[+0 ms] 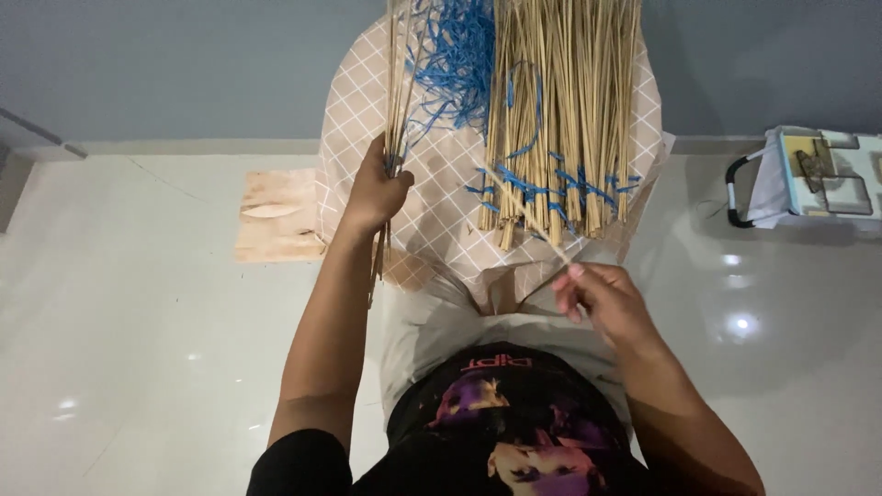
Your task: Gathering bamboo sticks and tying them into bundles with blue plastic strips
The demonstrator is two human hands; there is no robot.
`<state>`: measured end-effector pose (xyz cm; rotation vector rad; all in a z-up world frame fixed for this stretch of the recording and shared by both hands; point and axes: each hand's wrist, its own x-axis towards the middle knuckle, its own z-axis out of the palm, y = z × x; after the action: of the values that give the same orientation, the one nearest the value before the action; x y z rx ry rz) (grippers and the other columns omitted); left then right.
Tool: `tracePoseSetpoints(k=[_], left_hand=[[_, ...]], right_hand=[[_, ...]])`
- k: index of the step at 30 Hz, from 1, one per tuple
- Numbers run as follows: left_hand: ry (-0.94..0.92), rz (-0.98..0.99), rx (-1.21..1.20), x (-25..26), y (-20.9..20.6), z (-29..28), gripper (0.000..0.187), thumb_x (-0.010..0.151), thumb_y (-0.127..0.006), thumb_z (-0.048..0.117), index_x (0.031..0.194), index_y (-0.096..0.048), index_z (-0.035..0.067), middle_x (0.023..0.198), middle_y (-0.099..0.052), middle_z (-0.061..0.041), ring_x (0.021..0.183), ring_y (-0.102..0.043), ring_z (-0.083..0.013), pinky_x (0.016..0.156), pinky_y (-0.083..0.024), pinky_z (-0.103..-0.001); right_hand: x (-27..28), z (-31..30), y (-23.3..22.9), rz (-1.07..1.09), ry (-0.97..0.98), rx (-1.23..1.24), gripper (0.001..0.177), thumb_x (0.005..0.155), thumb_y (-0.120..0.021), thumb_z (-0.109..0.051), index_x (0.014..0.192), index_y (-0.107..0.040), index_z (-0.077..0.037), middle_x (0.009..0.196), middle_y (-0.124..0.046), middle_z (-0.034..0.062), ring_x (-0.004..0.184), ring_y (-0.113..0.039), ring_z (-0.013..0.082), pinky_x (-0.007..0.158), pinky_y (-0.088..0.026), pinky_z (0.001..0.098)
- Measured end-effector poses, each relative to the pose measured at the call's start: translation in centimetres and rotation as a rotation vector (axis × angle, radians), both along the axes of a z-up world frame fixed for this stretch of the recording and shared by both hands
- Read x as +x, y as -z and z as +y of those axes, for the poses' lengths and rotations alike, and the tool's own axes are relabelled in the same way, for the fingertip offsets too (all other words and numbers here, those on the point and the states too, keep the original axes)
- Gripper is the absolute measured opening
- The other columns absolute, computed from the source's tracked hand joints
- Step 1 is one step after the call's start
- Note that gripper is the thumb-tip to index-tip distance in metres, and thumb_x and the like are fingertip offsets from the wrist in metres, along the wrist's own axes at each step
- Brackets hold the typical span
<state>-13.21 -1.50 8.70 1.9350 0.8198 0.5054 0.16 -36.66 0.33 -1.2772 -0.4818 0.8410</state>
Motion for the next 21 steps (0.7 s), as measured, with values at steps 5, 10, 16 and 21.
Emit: tracePoseSetpoints(k=[5,10,16,21], left_hand=[[-0.052,-0.010,-0.060,1.0,5.8,4.0,0.036,0.074,-0.076,0.017,0.106,-0.064,0.005,0.088,-0.068,-0.011,0.061,-0.064,-0.0202,0.042,-0.047,-0.030],[-0.058,-0.009,-0.133,1.0,4.5,2.7,0.057,0.076,-0.087,0.035,0.113,-0.058,0.002,0.097,-0.071,-0.015,0.064,-0.064,-0.0215,0.040,-0.049,-0.030],[-0.079,-0.133,-0.205,1.2,6.0,3.3,0.055,0.078,-0.086,0.022,0.118,-0.054,0.000,0.082,-0.062,-0.009,0.058,-0.058,-0.0142,0.042,-0.040,-0.025],[-0.096,0.025,0.065,1.1,3.7,2.0,0.040,0.085,-0.074,0.026,0.116,-0.054,0.009,0.090,-0.074,-0.014,0.081,-0.074,-0.0314,0.070,-0.057,-0.045]], right_hand=[[2.2,-0.4,-1.7,0.075,0.063,0.112,0.037,0.106,-0.055,-0.024,0.090,-0.072,0.004,0.053,-0.058,0.0165,0.038,-0.051,0.0208,0.040,-0.039,0.0282],[4.2,-1.1,-2.5,0.180,0.095,0.199,0.033,0.107,-0.056,-0.024,0.087,-0.071,-0.002,0.052,-0.057,0.0108,0.037,-0.050,0.0176,0.041,-0.037,0.0244],[5.6,-2.2,-3.6,0.146,0.088,0.237,0.037,0.109,-0.050,-0.030,0.088,-0.073,-0.011,0.055,-0.054,0.0020,0.043,-0.049,0.0137,0.046,-0.036,0.0259],[5.8,-2.2,-4.0,-0.326,0.231,0.076,0.035,0.112,-0.051,-0.022,0.098,-0.068,0.005,0.066,-0.060,0.0183,0.056,-0.055,0.0243,0.056,-0.044,0.0341]])
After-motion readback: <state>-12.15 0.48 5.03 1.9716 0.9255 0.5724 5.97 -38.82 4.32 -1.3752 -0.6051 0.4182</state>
